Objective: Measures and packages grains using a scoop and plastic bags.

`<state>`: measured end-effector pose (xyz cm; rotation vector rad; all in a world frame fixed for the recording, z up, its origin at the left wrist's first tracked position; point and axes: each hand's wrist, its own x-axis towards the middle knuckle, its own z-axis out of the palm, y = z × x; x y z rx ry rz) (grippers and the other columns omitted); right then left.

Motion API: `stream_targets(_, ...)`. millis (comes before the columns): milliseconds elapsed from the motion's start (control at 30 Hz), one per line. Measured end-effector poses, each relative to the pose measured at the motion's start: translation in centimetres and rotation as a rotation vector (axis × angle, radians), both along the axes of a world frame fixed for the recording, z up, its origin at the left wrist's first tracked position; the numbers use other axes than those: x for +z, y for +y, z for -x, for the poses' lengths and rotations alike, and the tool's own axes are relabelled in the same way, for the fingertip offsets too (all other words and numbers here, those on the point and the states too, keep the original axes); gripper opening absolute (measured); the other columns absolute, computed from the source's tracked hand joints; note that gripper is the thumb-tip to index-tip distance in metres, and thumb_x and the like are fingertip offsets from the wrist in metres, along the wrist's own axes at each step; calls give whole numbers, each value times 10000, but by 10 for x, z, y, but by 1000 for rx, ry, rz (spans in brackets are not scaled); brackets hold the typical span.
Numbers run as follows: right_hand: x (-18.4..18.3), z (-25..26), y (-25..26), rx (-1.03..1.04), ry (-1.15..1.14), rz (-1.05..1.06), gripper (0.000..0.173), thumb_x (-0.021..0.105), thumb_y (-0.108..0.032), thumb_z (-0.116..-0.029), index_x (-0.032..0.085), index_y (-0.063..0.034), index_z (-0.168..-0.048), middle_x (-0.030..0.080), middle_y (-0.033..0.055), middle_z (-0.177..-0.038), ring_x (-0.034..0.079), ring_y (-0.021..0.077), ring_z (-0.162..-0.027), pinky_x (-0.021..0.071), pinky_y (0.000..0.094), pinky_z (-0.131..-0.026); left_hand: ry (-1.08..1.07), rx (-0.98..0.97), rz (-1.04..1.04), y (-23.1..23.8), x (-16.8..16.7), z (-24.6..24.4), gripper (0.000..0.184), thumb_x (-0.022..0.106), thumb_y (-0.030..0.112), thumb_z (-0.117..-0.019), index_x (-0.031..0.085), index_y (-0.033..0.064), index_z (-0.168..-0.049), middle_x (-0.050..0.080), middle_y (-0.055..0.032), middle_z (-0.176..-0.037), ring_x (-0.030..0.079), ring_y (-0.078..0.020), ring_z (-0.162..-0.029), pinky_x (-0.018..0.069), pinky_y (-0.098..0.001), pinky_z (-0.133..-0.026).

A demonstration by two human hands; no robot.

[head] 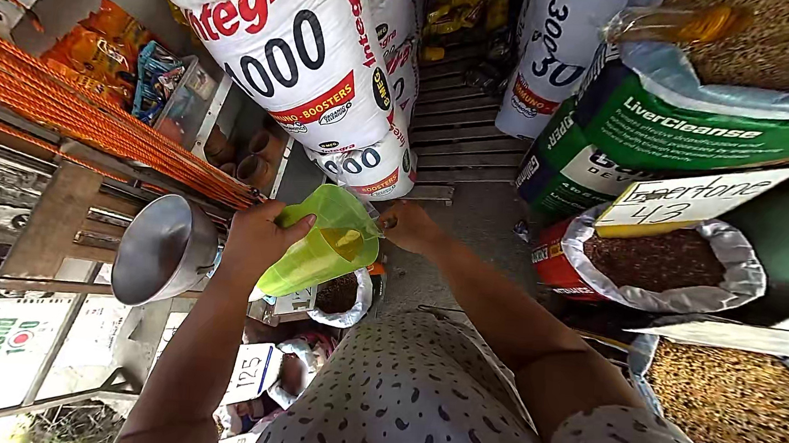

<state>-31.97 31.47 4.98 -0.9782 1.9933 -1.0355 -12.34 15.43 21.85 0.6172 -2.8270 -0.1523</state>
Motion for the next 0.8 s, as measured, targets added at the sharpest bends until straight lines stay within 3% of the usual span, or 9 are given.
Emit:
stream_targets(400, -5, -1, -7, 1, -18, 19, 281, 722, -127, -920, 743, -67, -1194, 704, 156, -1207, 670, 305, -1109, 520, 543, -984, 38, -10, 0, -10, -8, 8, 482, 707, 533, -914, 736, 52, -904, 706, -108, -782, 694, -226, -716, 560, -490, -656)
stream_targets(800, -12, -7, -14, 20, -43, 47, 263, 714, -103, -922, 752, -73, -1181, 707, 131, -1211, 684, 271, -1051, 539, 501, -953, 14, -23, 45, -11, -3, 7, 513, 719, 550, -902, 691, 42, -837, 660, -103, -716, 659, -229, -663, 528, -467, -604)
